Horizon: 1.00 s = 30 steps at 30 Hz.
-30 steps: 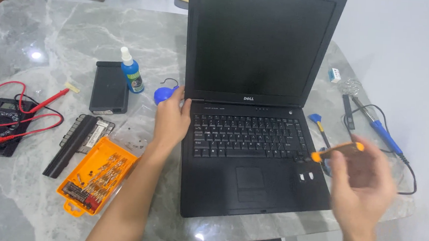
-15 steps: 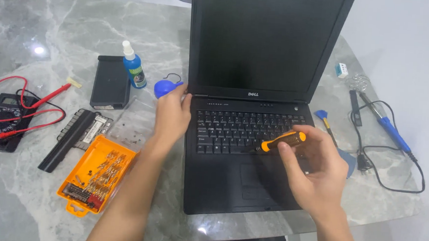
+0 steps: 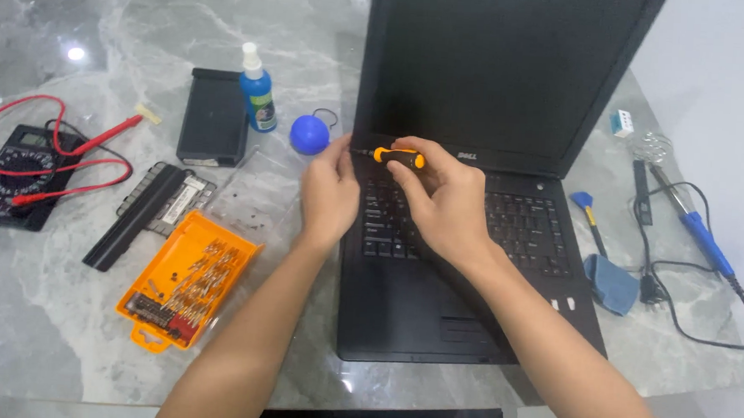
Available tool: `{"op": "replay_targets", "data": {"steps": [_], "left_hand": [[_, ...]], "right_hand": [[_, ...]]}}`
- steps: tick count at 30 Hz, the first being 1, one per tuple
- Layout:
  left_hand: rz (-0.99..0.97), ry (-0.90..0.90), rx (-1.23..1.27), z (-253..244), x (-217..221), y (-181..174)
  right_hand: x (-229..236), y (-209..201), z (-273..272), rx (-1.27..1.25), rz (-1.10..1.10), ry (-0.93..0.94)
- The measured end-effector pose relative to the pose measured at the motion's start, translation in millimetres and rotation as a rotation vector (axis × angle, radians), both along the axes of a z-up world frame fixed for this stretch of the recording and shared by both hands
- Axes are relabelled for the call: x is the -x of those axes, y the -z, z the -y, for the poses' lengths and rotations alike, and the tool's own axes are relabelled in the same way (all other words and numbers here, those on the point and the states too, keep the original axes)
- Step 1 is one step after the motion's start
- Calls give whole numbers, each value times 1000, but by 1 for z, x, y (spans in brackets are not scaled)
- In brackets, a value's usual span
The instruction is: The person opens a black Dell laptop and uses a yellow screwdriver to remove screws from the screen bezel. They unscrew fasteners from the top and sides of the display frame, then carefully lift the bezel away from the screen.
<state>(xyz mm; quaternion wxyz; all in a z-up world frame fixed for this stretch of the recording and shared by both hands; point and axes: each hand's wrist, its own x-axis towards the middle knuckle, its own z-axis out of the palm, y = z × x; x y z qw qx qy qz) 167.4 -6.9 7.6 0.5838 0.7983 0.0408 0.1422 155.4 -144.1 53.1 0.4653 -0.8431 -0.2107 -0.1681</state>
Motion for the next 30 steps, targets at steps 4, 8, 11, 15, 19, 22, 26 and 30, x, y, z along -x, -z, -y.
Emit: {"op": "replay_targets", "data": {"steps": [4,8,11,15,19,22,26,30], "left_hand": [[26,0,4,-4,-5,10],[28,-14,0,-2,-6,13],[21,-24,-2,0,-5,14],[39,-26,-18,0,-9,19],[53,-24,-13,1,-4,15],[40,-24,-7,1,-3,14],[36,-25,-28,-1,-5,15],[37,-26,-11,1,-2,13]], "right_hand": [[-3,20,-6,-8,56,20],[-2,24,-6,-19,55,53],[-1,26,-4,-43,57,41],[-2,32,-2,-51,68,31],[-2,35,0,-28,123,32],[-2,36,-1,56,217,61],[4,38,-5,363,344,144],[0,49,-9,415,476,132]]}}
